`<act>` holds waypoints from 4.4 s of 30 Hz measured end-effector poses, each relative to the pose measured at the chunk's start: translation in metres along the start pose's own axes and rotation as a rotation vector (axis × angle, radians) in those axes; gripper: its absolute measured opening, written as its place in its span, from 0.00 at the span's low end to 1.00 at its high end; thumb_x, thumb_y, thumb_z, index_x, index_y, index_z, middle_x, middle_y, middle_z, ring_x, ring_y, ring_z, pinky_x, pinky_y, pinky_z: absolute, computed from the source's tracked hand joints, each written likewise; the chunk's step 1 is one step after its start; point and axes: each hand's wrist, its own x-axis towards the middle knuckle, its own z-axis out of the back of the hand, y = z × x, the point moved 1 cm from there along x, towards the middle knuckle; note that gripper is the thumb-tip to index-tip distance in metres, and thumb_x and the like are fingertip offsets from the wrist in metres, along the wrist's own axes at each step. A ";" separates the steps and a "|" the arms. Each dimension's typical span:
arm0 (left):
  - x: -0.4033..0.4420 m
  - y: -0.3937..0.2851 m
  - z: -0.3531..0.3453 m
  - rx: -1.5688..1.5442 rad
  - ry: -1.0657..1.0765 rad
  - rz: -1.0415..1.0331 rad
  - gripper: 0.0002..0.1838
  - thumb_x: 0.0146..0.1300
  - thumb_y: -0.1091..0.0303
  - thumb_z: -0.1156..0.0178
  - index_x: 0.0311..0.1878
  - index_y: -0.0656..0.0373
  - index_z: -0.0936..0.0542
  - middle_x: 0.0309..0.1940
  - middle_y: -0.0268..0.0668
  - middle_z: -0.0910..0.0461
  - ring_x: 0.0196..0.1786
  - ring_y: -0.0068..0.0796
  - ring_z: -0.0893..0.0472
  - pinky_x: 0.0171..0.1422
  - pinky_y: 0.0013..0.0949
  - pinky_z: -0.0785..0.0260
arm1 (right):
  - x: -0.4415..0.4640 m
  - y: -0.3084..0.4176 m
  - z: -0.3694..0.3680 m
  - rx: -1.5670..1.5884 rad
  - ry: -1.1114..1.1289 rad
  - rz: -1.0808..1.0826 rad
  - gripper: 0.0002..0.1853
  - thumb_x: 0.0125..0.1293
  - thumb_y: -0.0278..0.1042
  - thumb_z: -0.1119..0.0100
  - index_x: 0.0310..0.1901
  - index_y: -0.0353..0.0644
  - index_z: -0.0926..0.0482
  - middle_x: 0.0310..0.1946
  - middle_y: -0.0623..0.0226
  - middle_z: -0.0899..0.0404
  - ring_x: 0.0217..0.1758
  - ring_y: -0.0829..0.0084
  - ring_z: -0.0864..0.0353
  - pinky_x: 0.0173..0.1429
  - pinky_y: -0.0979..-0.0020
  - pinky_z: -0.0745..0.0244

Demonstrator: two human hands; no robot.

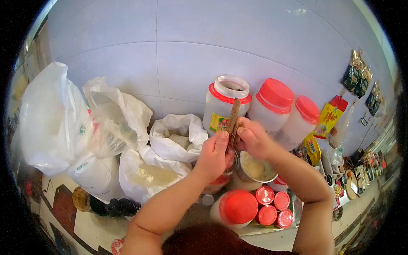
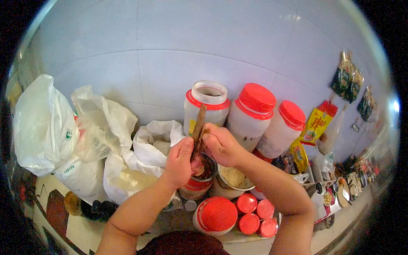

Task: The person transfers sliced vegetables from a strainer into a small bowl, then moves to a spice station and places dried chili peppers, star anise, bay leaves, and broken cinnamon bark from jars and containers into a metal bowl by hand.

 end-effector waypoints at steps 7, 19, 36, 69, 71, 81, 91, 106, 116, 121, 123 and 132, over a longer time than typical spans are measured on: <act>0.004 0.008 0.014 -0.189 -0.128 0.148 0.15 0.74 0.55 0.57 0.38 0.55 0.30 0.20 0.27 0.33 0.20 0.17 0.36 0.23 0.23 0.42 | 0.005 0.008 -0.006 0.144 -0.056 -0.163 0.09 0.71 0.35 0.60 0.39 0.41 0.30 0.21 0.72 0.31 0.21 0.80 0.32 0.24 0.76 0.36; 0.004 0.022 0.034 0.568 -0.120 -0.149 0.13 0.64 0.65 0.44 0.43 0.66 0.27 0.32 0.42 0.20 0.32 0.31 0.23 0.39 0.36 0.30 | -0.002 -0.031 -0.015 0.206 -0.244 -0.243 0.04 0.66 0.27 0.46 0.39 0.37 0.28 0.29 0.65 0.23 0.25 0.75 0.23 0.28 0.74 0.24; 0.014 0.032 0.043 0.892 0.046 -0.090 0.16 0.64 0.62 0.45 0.46 0.67 0.28 0.31 0.52 0.21 0.38 0.52 0.20 0.42 0.44 0.29 | -0.006 -0.029 0.006 -0.061 0.043 -0.417 0.08 0.68 0.32 0.48 0.35 0.36 0.24 0.24 0.67 0.22 0.23 0.76 0.22 0.26 0.76 0.27; 0.030 0.045 0.074 0.557 0.089 0.215 0.09 0.63 0.66 0.41 0.39 0.64 0.23 0.26 0.35 0.20 0.26 0.22 0.25 0.31 0.29 0.32 | -0.003 -0.074 0.014 -0.946 0.339 -0.080 0.17 0.67 0.36 0.46 0.53 0.36 0.25 0.32 0.65 0.19 0.30 0.73 0.21 0.39 0.69 0.25; 0.030 0.045 0.072 0.747 0.099 0.120 0.10 0.62 0.66 0.41 0.39 0.65 0.24 0.27 0.40 0.20 0.28 0.29 0.23 0.34 0.33 0.31 | 0.001 -0.058 0.015 -0.565 0.188 -0.241 0.16 0.66 0.37 0.43 0.50 0.36 0.23 0.32 0.60 0.19 0.31 0.72 0.22 0.40 0.69 0.26; 0.033 0.043 0.058 0.992 0.024 -0.196 0.11 0.59 0.65 0.40 0.33 0.65 0.24 0.27 0.51 0.22 0.31 0.52 0.22 0.35 0.43 0.31 | 0.005 -0.043 0.009 -0.663 0.063 -0.245 0.14 0.64 0.40 0.45 0.40 0.36 0.20 0.34 0.49 0.19 0.38 0.51 0.19 0.44 0.60 0.24; 0.034 0.043 0.065 1.117 -0.210 -0.150 0.13 0.60 0.63 0.41 0.30 0.65 0.25 0.22 0.49 0.22 0.28 0.50 0.22 0.33 0.43 0.31 | -0.004 -0.074 0.000 -0.992 0.135 -0.170 0.14 0.66 0.39 0.50 0.37 0.39 0.18 0.34 0.51 0.20 0.39 0.51 0.20 0.45 0.55 0.25; 0.220 -0.044 0.012 1.252 -0.037 -0.430 0.14 0.62 0.60 0.47 0.42 0.60 0.22 0.32 0.49 0.19 0.38 0.50 0.20 0.43 0.46 0.30 | -0.013 -0.076 0.005 -0.824 0.050 -0.084 0.10 0.62 0.36 0.45 0.38 0.41 0.19 0.35 0.54 0.20 0.41 0.53 0.21 0.47 0.58 0.25; 0.243 -0.020 0.022 1.394 -0.042 -0.280 0.21 0.53 0.54 0.40 0.46 0.59 0.19 0.40 0.45 0.17 0.46 0.44 0.19 0.51 0.41 0.27 | 0.030 0.010 0.076 -0.857 -0.492 0.100 0.11 0.62 0.38 0.43 0.37 0.38 0.18 0.32 0.53 0.19 0.38 0.53 0.20 0.44 0.59 0.26; 0.224 -0.035 0.045 1.119 -0.251 -0.403 0.22 0.54 0.54 0.36 0.45 0.63 0.19 0.41 0.46 0.17 0.45 0.40 0.18 0.51 0.37 0.27 | 0.101 -0.004 0.119 -1.006 -0.470 0.153 0.11 0.62 0.35 0.41 0.40 0.37 0.18 0.33 0.56 0.19 0.37 0.66 0.20 0.43 0.68 0.26; 0.201 -0.040 0.058 0.965 -0.302 -0.283 0.22 0.52 0.56 0.37 0.44 0.64 0.20 0.40 0.46 0.17 0.43 0.40 0.18 0.49 0.37 0.27 | 0.104 -0.007 0.113 -1.106 -0.379 0.100 0.12 0.62 0.35 0.41 0.42 0.36 0.18 0.34 0.55 0.19 0.39 0.65 0.19 0.44 0.67 0.26; 0.055 0.023 0.089 0.999 -0.329 0.021 0.19 0.57 0.58 0.37 0.42 0.65 0.21 0.36 0.45 0.18 0.39 0.40 0.19 0.46 0.37 0.28 | 0.053 0.032 0.179 -1.534 -0.656 0.040 0.30 0.56 0.56 0.37 0.53 0.40 0.22 0.43 0.47 0.20 0.48 0.54 0.20 0.55 0.60 0.25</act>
